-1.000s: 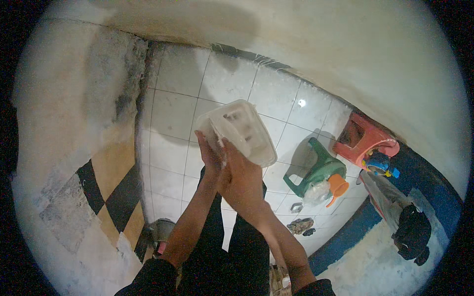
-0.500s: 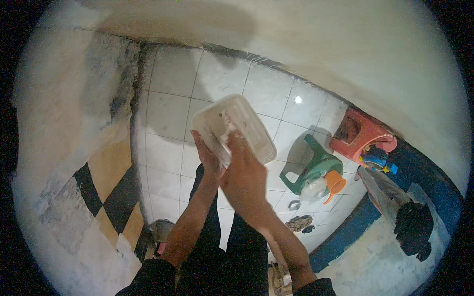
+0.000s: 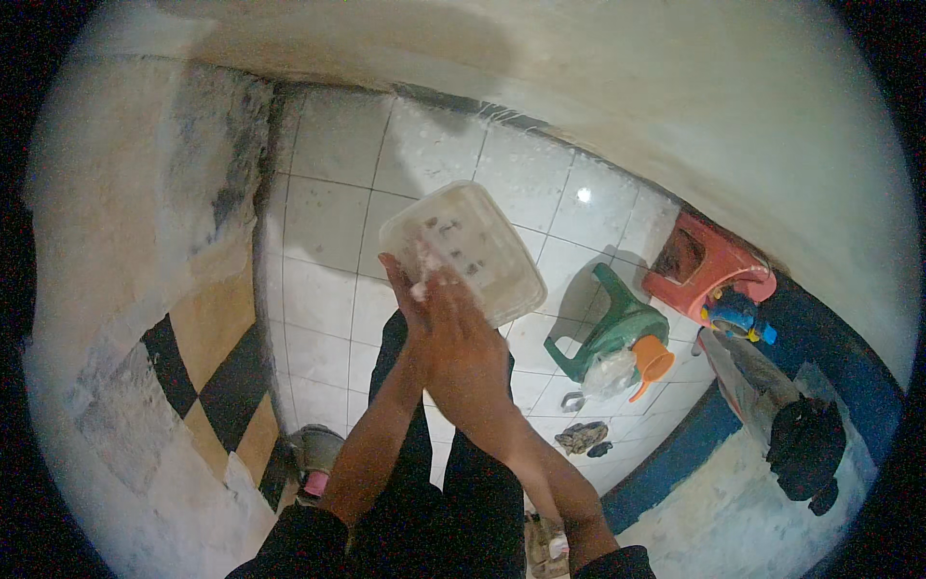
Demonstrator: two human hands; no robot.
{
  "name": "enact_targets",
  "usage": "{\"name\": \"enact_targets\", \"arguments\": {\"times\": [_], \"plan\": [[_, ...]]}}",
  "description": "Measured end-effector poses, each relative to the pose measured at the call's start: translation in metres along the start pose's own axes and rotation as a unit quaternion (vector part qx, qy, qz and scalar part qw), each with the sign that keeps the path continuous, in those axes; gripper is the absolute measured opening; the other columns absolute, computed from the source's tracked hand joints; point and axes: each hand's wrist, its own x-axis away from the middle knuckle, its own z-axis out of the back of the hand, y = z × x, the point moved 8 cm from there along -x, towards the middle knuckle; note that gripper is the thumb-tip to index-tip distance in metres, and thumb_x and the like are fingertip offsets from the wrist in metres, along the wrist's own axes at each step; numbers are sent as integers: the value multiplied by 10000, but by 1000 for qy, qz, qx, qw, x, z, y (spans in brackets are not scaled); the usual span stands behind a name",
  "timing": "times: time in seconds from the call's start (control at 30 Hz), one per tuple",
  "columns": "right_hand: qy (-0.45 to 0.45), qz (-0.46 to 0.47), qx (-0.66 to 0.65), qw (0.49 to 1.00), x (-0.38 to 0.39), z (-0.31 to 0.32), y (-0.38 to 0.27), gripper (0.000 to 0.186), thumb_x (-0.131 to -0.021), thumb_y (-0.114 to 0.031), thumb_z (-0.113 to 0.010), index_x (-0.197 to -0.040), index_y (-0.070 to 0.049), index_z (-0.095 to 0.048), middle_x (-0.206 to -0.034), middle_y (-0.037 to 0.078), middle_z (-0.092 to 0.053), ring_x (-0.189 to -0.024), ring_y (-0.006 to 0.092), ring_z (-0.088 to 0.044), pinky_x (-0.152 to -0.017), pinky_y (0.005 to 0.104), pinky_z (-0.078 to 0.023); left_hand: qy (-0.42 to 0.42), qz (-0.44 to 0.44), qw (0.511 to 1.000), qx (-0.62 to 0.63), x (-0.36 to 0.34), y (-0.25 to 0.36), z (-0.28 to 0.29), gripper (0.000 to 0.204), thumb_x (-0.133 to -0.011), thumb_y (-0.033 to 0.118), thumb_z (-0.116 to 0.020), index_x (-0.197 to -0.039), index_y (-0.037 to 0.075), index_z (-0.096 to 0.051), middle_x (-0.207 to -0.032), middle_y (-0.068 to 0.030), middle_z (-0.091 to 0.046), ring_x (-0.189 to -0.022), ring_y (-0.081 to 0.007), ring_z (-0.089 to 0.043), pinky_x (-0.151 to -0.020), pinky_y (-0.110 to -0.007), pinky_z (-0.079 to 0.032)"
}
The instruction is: The person applies filler to a wall using a putty knife. They scoop material from a white container, spread it across the wall surface, and periodically dip the tool into a bucket of water.
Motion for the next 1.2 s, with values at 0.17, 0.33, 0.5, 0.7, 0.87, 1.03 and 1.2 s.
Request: {"name": "enact_targets", "arguments": {"times": [0.17,0.33,0.5,0.7,0.87,1.03,1.2], "plan": [[-39,-68,-48,996,-1,4,17,399,-762,106,-482,-1158,58,-506,-947,268,-616,-874,393,-624,-715,377,-518,2,-12,1000,-28,3,5,-14,765,-851,689,-290,-1314,85,-367,-1224,-85,-472,-1117,-205,-481,-942,-360,-407],[-16,-62,-73,995,2,19,15,407,-764,114,-476,-1162,35,-514,-935,264,-615,-840,386,-631,-691,370,-511,8,-30,998,-53,3,-2,-12,758,-856,677,-305,-1303,68,-376,-1194,-86,-497,-1083,-203,-508,-907,-359,-433],[-18,-54,-56,997,-2,32,11,385,-763,116,-478,-1139,46,-520,-953,245,-621,-868,357,-640,-702,348,-514,-18,-18,998,-64,1,-5,-5,763,-843,685,-330,-1332,101,-340,-1260,-101,-433,-1146,-259,-443,-978,-407,-382],[-36,-56,-47,997,1,28,27,460,-726,86,-496,-1183,37,-474,-965,263,-612,-849,355,-640,-698,410,-522,12,-18,999,-32,-2,-6,-6,714,-872,653,-301,-1208,44,-462,-1048,-89,-577,-918,-184,-591,-798,-329,-495],[-32,-40,-32,998,-1,10,38,329,-758,65,-481,-1082,43,-531,-891,252,-619,-792,383,-635,-657,393,-514,-10,-13,995,-98,-6,-10,3,682,-899,614,-286,-1212,32,-455,-1065,-94,-569,-950,-187,-581,-829,-321,-482],[70,-145,-138,977,5,37,70,164,-829,-6,-526,-984,32,-565,-762,116,-599,-673,74,-548,-615,205,-432,13,-24,997,-79,-23,-15,18,661,-919,582,-265,-1244,31,-429,-1138,-103,-545,-1038,-198,-550,-906,-340,-447],[157,-292,-551,766,36,29,149,226,-852,-67,-493,-1053,25,-538,-975,93,-611,-859,159,-594,-767,282,-475,-24,-14,994,-103,-34,-9,8,730,-874,650,-289,-1320,75,-342,-1260,-117,-456,-1120,-247,-490,-958,-377,-423]]}}
